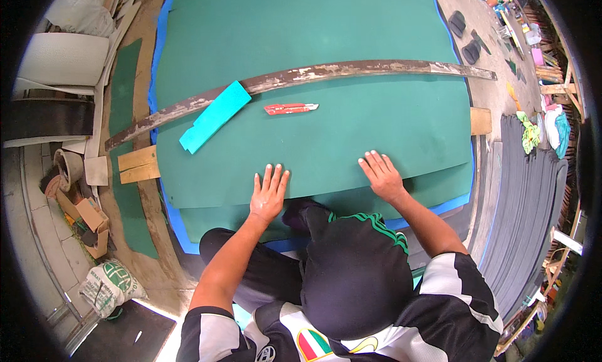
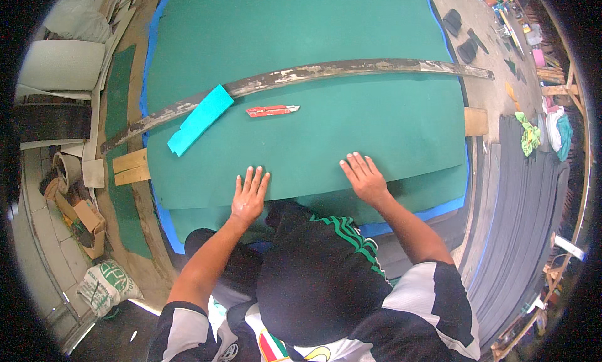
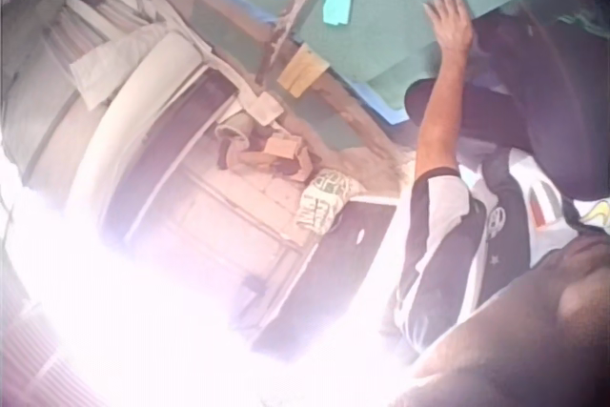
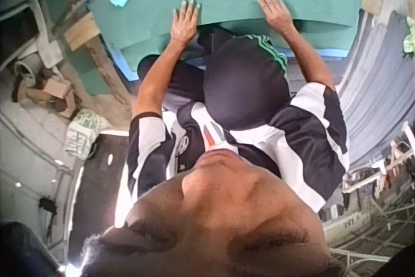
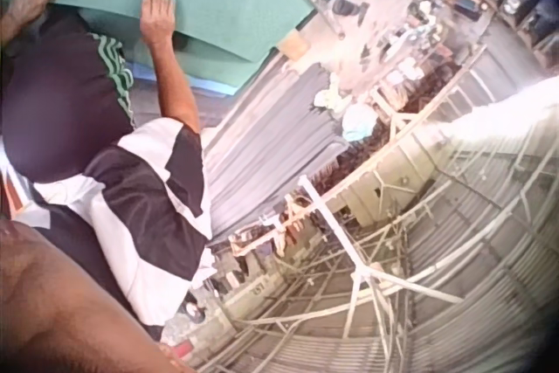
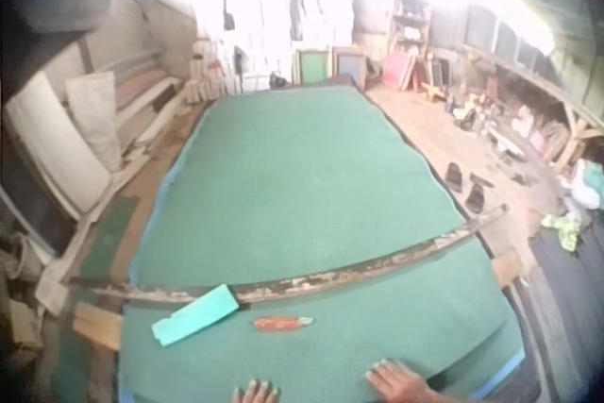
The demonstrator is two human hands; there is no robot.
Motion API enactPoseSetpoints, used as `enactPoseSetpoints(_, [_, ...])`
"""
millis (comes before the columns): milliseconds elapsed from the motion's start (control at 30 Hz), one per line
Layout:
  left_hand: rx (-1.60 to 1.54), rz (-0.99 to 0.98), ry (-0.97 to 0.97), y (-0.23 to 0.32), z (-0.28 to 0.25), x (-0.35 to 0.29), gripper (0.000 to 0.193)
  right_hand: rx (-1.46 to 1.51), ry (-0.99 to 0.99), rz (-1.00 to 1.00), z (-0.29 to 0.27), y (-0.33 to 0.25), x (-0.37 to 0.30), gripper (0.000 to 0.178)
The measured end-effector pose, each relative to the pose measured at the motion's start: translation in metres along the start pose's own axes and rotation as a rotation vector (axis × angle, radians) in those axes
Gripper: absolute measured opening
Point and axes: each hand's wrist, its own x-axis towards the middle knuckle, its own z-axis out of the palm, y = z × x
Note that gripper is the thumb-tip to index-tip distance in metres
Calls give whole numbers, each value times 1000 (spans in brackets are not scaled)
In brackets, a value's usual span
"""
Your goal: The person kneels on the floor and uses a metal straightedge and a utility knife to cut a large green foam sheet. They align the straightedge, score the foam, and remove the cut strip, repeating the process to produce multiple rectangular pieces.
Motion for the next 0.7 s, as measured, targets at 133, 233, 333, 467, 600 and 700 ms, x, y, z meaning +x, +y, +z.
enactPoseSetpoints(133, [41, 0, -88, 2, 1, 4, 64, 27, -89, 87, 7, 6, -10, 52])
enactPoseSetpoints(233, [32, 8, -97, 1, 2, 2, 66, 33, -62, 126, 7, 3, -14, 53])
enactPoseSetpoints(333, [27, 32, -132, 7, -2, -2, 66, 29, -65, 143, 5, 2, -23, 53])
enactPoseSetpoints(467, [8, 48, -188, 13, -6, -7, 65, 38, -95, 149, -8, 0, -27, 52])
enactPoseSetpoints(600, [-8, 46, -237, 10, -11, -4, 65, 64, -127, 139, -6, 0, -26, 51])
enactPoseSetpoints(700, [-13, 40, -267, 12, -8, -3, 64, 86, -148, 122, 4, 2, -26, 49])
